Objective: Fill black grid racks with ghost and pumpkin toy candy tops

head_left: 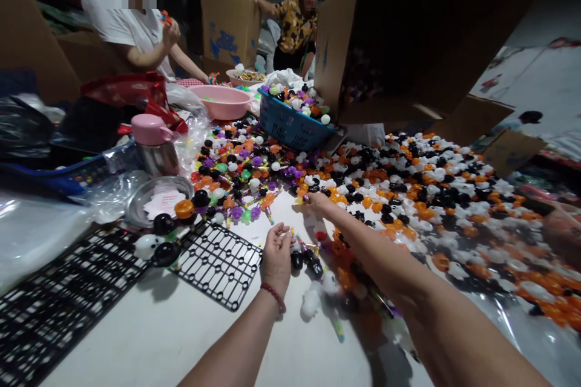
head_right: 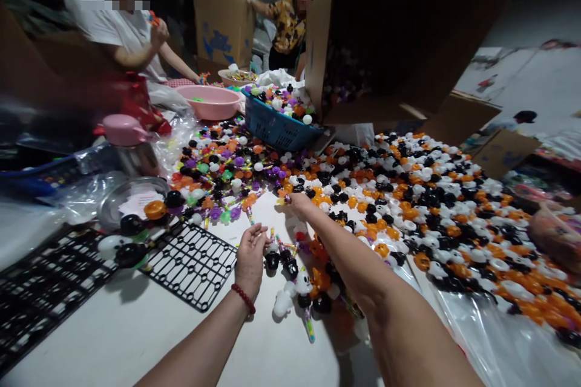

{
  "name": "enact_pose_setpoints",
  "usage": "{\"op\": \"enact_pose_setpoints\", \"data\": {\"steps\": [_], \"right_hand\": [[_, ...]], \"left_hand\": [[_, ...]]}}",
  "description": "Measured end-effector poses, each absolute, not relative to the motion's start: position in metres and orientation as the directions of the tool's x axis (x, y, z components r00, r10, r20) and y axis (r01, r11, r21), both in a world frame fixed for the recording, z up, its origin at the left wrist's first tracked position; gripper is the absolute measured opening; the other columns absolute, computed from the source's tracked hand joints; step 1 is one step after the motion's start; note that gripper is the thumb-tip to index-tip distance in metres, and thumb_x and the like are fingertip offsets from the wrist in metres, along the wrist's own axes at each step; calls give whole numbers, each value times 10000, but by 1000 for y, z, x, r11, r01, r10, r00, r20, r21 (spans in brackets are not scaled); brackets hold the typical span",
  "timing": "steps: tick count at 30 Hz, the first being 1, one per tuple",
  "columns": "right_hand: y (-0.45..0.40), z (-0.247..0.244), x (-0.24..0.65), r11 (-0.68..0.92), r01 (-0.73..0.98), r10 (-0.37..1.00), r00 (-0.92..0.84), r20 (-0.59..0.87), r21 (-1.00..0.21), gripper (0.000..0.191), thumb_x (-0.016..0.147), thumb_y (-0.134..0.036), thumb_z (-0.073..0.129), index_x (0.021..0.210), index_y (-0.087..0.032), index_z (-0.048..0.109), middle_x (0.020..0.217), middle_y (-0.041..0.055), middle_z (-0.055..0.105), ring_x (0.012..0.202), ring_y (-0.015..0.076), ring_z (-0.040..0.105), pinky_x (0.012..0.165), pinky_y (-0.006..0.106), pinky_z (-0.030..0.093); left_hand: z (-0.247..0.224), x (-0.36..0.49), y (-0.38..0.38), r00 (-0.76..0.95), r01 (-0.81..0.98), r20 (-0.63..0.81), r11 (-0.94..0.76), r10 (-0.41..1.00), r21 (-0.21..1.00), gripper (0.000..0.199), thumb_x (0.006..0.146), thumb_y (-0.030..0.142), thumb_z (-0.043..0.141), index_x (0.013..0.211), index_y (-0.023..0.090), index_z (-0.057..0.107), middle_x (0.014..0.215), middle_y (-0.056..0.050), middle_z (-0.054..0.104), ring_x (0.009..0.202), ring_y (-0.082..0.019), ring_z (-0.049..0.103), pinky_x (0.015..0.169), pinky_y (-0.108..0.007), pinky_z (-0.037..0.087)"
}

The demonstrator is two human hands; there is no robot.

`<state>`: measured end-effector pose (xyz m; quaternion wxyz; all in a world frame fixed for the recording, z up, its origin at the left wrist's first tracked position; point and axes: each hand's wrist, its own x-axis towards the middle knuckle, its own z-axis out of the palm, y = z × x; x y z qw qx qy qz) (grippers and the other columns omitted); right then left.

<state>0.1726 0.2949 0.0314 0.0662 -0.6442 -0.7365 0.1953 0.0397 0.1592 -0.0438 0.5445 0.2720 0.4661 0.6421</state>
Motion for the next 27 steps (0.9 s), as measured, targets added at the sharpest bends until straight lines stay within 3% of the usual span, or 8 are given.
{"op": "enact_pose_setpoints", "data": {"steps": [3,5,7,9,12,14,19,27], "right_hand": [[268,35,153,99,864,941,-243,-235,-494,72,849,-216,634,890,-167,665,692,-11,623,605,118,551,572,210,439],[244,40,144,111,785,900,-339,-273,-610,133,870,-250,596,962,-181,664,729,-16,635,624,114,562,580,204,456],[220,45,143,113,696,885,-395,-247,-709,157,862,-267,587,984,-192,652,758,-16,638,647,115,564,595,206,455],[199,49,148,101,647,916,-358,-183,-756,155,849,-276,578,973,-198,630,757,-19,623,647,117,551,593,210,437],[176,53,163,69,624,964,-243,-109,-778,138,860,-317,539,930,-210,590,718,-35,575,602,113,510,560,214,400],[164,56,173,55,619,977,-195,-86,-783,154,876,-356,516,882,-212,569,669,-47,528,565,112,467,537,218,371],[145,57,188,107,662,984,-180,-19,-742,265,903,-459,516,813,-213,557,606,-51,471,559,124,411,529,236,323],[142,57,179,121,667,987,-158,19,-735,285,907,-424,516,722,-207,508,625,-43,457,589,121,388,558,239,315]], "left_hand": [[-41,39,159,-268,-478,-150,4,952,879,538,806,346,673,1297,211,500,1272,-113,609,796,-121,653,781,-290,540],[-38,38,157,-241,-512,-116,-25,963,858,579,825,341,657,1363,241,468,1300,-99,601,858,-145,668,800,-295,543],[-35,37,154,-186,-540,-69,-43,980,841,517,834,331,646,1326,246,513,1230,-71,645,949,-176,671,831,-292,537],[-34,37,152,-146,-550,-49,-40,988,834,398,823,324,660,1201,230,576,1071,-41,690,917,-172,668,805,-276,532],[-35,39,152,-138,-556,-76,-13,987,831,314,798,340,697,1057,212,573,839,9,655,709,-126,623,666,-239,506],[-37,39,153,-145,-570,-91,-9,985,821,324,814,375,680,1059,204,554,801,18,622,657,-109,592,624,-227,487],[-34,39,155,-158,-625,-109,-14,981,780,349,853,401,595,1128,189,581,913,-26,633,684,-100,582,623,-221,474],[-30,38,152,-115,-640,-100,3,988,769,302,843,373,620,1086,199,655,1031,-29,648,724,-89,572,647,-206,466]]}}
